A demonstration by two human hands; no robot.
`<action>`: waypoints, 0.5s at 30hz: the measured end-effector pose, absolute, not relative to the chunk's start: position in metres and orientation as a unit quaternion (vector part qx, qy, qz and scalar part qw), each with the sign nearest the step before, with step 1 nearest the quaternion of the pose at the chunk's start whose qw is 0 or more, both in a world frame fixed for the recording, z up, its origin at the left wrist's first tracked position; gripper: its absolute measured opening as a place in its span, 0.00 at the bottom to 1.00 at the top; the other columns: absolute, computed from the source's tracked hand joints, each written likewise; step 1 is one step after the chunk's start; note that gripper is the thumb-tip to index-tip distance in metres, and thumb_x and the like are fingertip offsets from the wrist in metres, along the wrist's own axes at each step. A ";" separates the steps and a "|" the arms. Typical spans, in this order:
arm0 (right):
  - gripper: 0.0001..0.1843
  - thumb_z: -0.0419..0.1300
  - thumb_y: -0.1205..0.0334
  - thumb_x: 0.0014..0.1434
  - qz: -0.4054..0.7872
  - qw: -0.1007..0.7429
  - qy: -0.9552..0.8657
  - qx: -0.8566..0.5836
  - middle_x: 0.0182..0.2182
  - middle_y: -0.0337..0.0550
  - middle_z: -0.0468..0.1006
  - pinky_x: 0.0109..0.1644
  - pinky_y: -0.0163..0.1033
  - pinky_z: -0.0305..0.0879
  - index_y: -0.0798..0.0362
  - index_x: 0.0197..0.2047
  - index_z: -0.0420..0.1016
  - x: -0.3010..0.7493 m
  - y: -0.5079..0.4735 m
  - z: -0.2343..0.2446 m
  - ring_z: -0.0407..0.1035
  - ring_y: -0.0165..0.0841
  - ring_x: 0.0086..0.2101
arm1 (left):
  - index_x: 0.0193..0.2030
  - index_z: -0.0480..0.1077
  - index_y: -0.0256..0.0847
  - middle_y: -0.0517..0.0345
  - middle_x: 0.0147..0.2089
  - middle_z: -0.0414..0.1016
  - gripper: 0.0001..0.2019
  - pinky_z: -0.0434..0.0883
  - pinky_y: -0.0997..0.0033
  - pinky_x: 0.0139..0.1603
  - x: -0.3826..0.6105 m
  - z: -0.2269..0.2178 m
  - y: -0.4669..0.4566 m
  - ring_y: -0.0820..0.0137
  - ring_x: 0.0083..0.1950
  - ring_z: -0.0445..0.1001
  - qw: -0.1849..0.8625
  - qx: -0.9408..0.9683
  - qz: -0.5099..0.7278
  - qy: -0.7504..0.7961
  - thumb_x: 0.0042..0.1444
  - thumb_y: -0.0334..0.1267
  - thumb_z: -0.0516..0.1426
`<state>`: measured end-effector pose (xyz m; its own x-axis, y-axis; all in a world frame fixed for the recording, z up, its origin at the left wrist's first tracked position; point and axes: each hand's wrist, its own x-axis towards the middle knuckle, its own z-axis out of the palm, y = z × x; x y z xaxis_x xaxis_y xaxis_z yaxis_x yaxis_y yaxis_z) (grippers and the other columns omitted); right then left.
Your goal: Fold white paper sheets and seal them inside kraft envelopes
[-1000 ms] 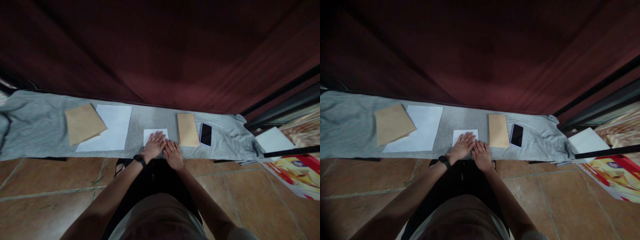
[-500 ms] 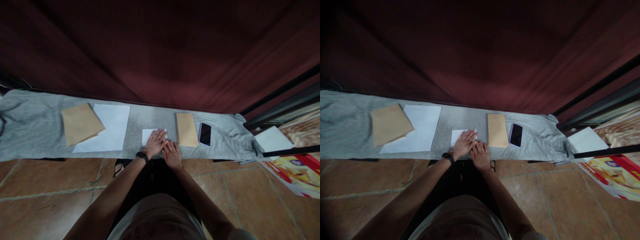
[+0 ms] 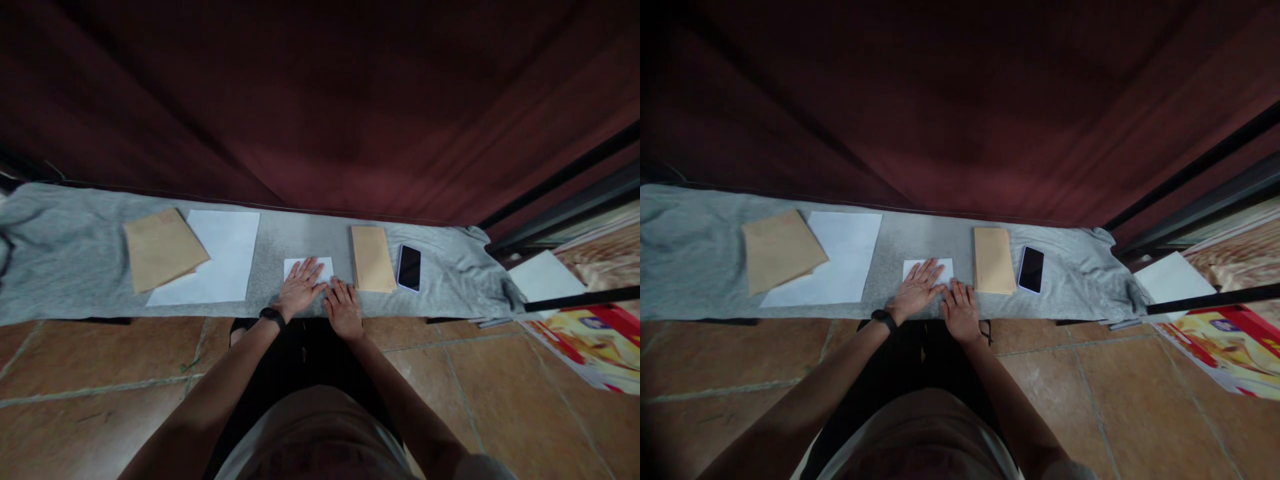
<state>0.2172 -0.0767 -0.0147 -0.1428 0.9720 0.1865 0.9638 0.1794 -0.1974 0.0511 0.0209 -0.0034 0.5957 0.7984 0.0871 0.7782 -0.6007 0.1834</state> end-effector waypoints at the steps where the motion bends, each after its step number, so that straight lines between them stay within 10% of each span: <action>1: 0.25 0.50 0.55 0.73 0.014 0.137 -0.756 -0.640 0.70 0.49 0.61 0.73 0.56 0.47 0.49 0.69 0.65 0.217 -0.077 -0.015 0.55 0.44 0.69 | 0.75 0.54 0.42 0.49 0.78 0.48 0.31 0.43 0.51 0.78 0.049 -0.003 0.021 0.61 0.79 0.45 0.062 0.891 0.079 0.442 0.71 0.54 0.43; 15: 0.26 0.48 0.54 0.74 0.011 0.144 -0.755 -0.639 0.72 0.47 0.58 0.74 0.55 0.46 0.48 0.72 0.60 0.218 -0.077 -0.016 0.55 0.42 0.69 | 0.75 0.54 0.39 0.46 0.78 0.50 0.31 0.45 0.50 0.77 0.028 -0.001 0.016 0.59 0.78 0.47 0.049 0.882 0.078 0.462 0.71 0.53 0.41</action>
<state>0.2181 -0.0772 -0.0159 -0.1409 0.9690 0.2031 0.9627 0.1819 -0.2001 0.0283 0.0161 -0.0012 0.5610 0.8226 0.0928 0.8072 -0.5685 0.1591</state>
